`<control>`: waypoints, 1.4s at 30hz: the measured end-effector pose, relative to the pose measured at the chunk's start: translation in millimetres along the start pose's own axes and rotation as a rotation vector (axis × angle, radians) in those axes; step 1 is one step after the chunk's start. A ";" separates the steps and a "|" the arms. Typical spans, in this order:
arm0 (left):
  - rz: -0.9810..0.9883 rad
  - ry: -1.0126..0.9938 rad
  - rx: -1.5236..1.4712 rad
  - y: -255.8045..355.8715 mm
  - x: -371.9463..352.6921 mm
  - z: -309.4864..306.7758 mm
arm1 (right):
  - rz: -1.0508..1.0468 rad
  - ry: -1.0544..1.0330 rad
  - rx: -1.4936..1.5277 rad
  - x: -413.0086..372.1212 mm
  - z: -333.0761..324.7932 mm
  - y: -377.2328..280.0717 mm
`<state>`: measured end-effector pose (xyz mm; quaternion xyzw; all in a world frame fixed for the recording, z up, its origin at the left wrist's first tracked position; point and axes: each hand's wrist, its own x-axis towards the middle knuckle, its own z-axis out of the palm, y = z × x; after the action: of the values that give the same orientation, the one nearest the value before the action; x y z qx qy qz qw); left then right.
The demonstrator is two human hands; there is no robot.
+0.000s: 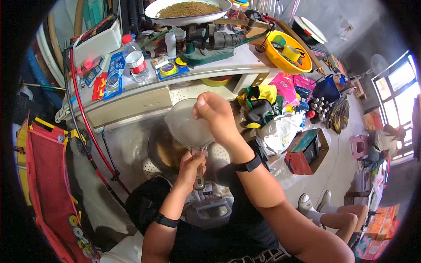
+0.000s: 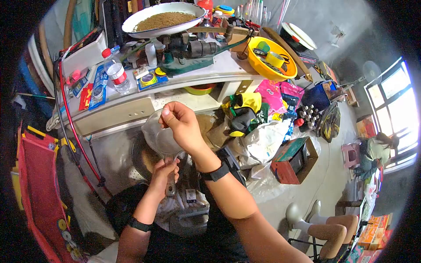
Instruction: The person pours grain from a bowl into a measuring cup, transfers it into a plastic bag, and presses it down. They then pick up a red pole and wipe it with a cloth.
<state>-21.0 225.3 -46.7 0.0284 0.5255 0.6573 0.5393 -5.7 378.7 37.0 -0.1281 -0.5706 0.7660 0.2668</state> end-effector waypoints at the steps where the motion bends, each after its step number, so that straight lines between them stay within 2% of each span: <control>1: -0.004 -0.027 0.032 1.1 -0.8 0.5 | 0.002 0.006 0.002 0.5 -0.9 0.6; 9: 0.056 -0.050 0.101 1.6 -1.5 2.1 | -0.022 0.035 0.020 -0.4 2.9 1.4; 42: 0.098 -0.078 0.144 -11.7 1.1 -3.4 | -0.015 0.045 0.034 0.0 3.2 4.3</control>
<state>-15.6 222.3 -57.2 0.1184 0.5480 0.6418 0.5232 -8.4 375.3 33.9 -0.1364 -0.5524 0.7705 0.2873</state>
